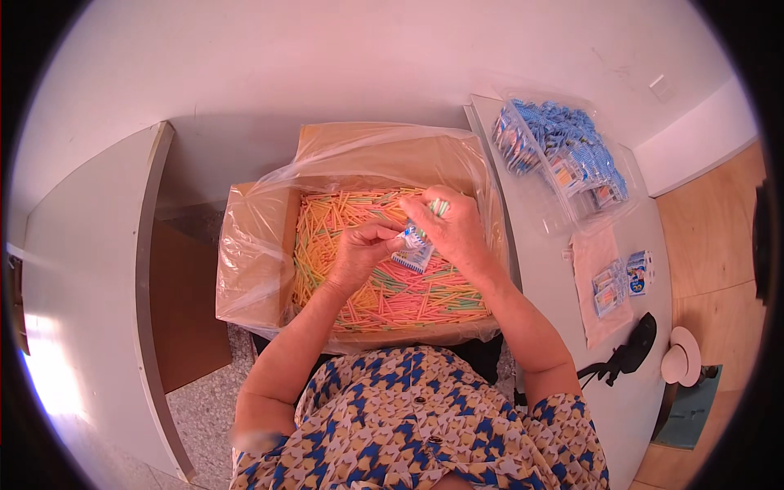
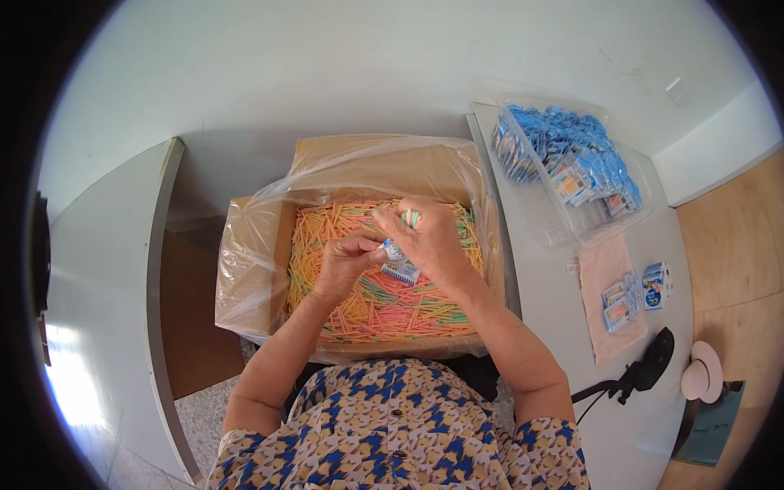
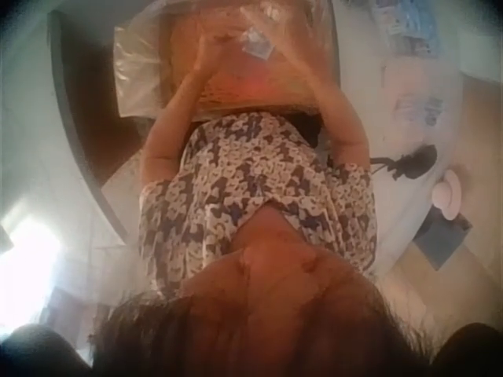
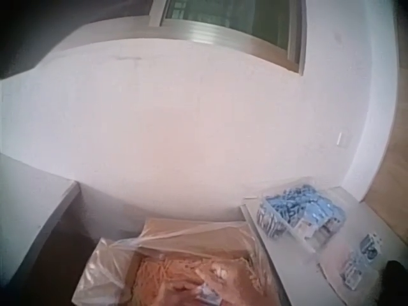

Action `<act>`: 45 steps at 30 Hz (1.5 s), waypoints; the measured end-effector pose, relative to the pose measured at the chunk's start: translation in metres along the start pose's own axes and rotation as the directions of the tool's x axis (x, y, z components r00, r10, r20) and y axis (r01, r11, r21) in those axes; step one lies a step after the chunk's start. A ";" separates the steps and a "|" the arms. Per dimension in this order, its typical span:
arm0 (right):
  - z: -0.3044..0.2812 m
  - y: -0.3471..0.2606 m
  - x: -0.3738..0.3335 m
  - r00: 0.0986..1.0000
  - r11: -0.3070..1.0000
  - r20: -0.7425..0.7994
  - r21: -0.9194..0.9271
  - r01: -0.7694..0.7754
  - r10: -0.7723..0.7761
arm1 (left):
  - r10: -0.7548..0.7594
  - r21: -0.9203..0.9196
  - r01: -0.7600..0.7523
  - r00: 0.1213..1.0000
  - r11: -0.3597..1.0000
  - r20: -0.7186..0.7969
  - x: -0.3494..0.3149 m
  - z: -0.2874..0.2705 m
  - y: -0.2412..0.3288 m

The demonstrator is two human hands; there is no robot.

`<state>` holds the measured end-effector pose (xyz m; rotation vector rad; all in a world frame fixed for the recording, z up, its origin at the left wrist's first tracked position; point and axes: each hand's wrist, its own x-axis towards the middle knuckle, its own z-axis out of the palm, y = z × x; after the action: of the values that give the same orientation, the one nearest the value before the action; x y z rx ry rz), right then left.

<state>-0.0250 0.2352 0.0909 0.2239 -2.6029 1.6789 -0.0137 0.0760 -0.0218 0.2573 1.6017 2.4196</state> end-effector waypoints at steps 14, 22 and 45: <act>-0.033 0.042 -0.046 0.981 0.978 0.142 -0.140 0.152 -0.132 | -0.146 0.152 0.132 0.986 0.979 0.082 -0.002 0.014 -0.001; -0.257 0.105 -0.139 0.976 0.989 -0.186 -0.067 -0.131 0.116 | -0.024 0.313 0.013 0.999 0.950 0.034 -0.009 -0.009 -0.008; -0.256 0.068 -0.162 0.809 0.532 -0.328 -0.847 -0.023 -0.487 | 0.186 0.864 0.016 0.974 0.504 -0.126 0.044 0.012 -0.044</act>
<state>0.1131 0.5116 0.1184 0.0508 -2.4072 0.2019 -0.0481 0.1161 -0.0570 0.2426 2.8622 1.4663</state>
